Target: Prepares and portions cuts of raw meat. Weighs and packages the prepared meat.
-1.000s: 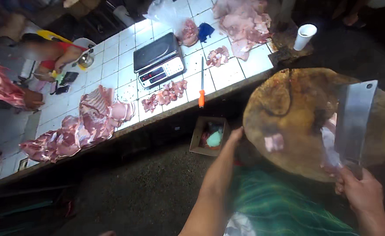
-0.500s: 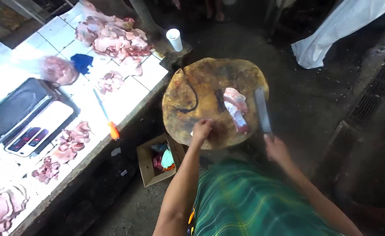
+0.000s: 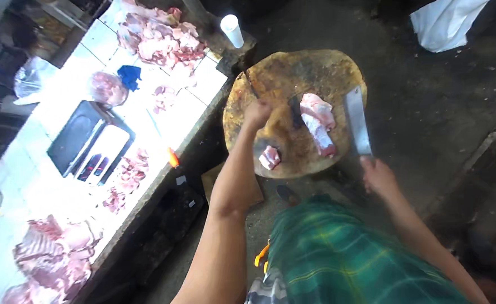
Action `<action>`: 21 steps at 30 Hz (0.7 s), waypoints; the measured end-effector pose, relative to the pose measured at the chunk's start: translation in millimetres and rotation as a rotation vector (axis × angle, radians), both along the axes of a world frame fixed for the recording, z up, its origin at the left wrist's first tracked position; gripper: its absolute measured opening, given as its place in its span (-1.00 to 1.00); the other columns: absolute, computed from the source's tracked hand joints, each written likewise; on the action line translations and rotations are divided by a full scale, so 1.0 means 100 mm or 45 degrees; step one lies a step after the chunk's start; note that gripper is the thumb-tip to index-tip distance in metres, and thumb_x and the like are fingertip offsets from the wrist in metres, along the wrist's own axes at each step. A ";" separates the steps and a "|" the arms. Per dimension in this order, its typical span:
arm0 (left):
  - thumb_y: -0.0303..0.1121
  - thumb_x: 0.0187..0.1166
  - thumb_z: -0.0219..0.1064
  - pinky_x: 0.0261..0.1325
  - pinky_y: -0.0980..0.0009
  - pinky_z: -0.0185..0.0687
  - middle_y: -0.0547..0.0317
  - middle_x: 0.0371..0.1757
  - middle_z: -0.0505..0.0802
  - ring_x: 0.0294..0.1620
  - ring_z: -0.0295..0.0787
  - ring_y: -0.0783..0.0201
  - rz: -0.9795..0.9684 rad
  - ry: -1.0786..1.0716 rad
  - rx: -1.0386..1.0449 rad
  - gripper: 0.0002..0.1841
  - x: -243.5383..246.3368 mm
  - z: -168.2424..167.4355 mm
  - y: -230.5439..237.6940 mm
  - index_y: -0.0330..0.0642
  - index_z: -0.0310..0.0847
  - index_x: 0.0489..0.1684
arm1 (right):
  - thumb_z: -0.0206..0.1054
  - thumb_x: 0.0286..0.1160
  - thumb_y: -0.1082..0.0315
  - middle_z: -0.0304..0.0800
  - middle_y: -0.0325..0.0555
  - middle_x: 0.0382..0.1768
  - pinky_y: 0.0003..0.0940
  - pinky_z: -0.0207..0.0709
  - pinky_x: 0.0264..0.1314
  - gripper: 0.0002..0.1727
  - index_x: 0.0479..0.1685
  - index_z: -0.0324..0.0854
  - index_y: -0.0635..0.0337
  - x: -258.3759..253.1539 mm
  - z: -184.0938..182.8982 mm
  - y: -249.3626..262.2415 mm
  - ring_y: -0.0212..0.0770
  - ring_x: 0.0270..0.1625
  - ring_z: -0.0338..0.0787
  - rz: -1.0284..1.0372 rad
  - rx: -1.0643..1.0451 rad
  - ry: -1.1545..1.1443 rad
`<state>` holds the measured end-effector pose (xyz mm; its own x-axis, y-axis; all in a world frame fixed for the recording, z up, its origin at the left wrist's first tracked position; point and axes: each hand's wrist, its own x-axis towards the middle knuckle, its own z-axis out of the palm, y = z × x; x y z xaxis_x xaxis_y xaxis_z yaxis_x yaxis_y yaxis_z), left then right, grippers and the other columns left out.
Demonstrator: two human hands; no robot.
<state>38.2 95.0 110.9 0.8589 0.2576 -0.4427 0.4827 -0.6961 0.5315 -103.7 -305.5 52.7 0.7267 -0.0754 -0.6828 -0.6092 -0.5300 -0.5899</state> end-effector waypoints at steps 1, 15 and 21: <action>0.03 0.65 0.19 0.17 -0.24 0.71 -0.20 0.09 0.85 0.07 0.85 -0.12 0.039 0.077 0.064 -0.51 -0.16 0.09 0.10 -0.17 0.71 0.26 | -0.03 0.76 -0.33 0.65 -0.01 -0.40 -0.15 0.71 -0.45 -0.24 0.46 0.40 0.21 0.01 -0.02 0.00 -0.17 -0.59 0.68 -0.009 0.000 0.002; 0.12 0.32 0.53 0.28 -0.39 0.60 -0.23 0.24 0.81 0.29 0.74 -0.24 -0.007 0.145 0.192 -0.41 -1.38 -0.59 0.08 -0.13 0.79 0.17 | -0.05 0.81 -0.28 0.57 -0.14 -0.53 -0.25 0.67 -0.57 -0.33 0.35 0.47 0.17 -0.01 -0.13 0.00 -0.26 -0.68 0.61 -0.085 0.064 0.004; 0.02 0.50 0.50 0.08 -0.20 0.77 -0.09 -0.09 0.88 -0.01 0.85 -0.08 -0.249 -0.085 0.009 -0.56 -1.38 -0.67 -0.16 -0.19 0.74 0.01 | 0.05 0.75 -0.30 0.57 -0.14 -0.55 -0.23 0.60 -0.61 -0.33 0.34 0.50 0.15 -0.10 -0.04 0.20 -0.23 -0.69 0.58 -0.107 -0.006 -0.108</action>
